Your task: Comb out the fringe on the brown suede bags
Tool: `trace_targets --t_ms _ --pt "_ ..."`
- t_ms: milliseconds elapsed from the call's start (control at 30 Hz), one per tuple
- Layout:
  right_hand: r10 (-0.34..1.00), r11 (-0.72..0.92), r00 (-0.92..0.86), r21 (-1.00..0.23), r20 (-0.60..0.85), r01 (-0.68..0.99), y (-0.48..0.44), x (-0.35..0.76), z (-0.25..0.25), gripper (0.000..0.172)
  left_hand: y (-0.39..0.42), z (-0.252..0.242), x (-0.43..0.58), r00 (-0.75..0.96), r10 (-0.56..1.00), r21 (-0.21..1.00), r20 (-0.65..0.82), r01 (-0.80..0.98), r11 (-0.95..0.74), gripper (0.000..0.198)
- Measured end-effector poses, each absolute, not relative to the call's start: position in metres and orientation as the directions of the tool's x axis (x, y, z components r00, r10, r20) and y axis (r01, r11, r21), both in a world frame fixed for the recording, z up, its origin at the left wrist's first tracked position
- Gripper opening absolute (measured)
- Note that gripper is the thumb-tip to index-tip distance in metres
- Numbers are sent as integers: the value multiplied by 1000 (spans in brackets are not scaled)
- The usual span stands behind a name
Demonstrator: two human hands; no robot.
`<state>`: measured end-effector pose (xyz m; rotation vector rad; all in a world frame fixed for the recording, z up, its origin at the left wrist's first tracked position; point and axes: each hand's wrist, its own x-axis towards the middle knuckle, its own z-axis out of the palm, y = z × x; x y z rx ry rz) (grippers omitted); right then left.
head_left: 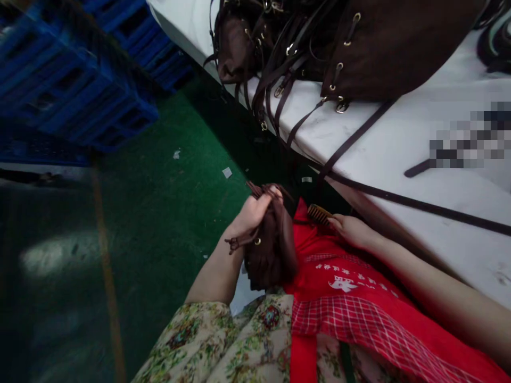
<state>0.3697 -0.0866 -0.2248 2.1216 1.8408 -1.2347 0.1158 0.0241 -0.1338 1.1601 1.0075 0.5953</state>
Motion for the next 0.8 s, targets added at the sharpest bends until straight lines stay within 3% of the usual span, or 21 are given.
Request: trace_targets --t_ms 100,200,367,533,633,733,800 --pt "931 -280 -2 -715 -366 641 -90 364 -202 31 46 -125 88 -67 965 964 -255 -90 249 31" --pt "980 -196 40 -917 -194 348 -91 354 -180 32 57 -114 69 -273 929 949 -249 -258 178 30" --pt "987 -92 -125 -994 -99 61 -71 325 -158 35 37 -93 74 -277 901 871 -332 -456 181 23" --pt "976 -130 -190 -982 -103 -136 -42 304 -152 38 -1 -91 91 -110 856 744 -504 -560 366 29" --pt "959 -250 -162 -964 -234 -87 -33 302 -166 45 -21 -114 97 -59 817 709 -573 -536 459 30" --pt "889 -374 -260 -926 -376 59 -36 303 -190 45 -39 -148 96 -76 800 732 -595 -462 500 28" --pt "865 -366 -321 -923 -385 121 -46 304 -203 43 -46 -166 85 -107 798 766 -593 -381 518 28"
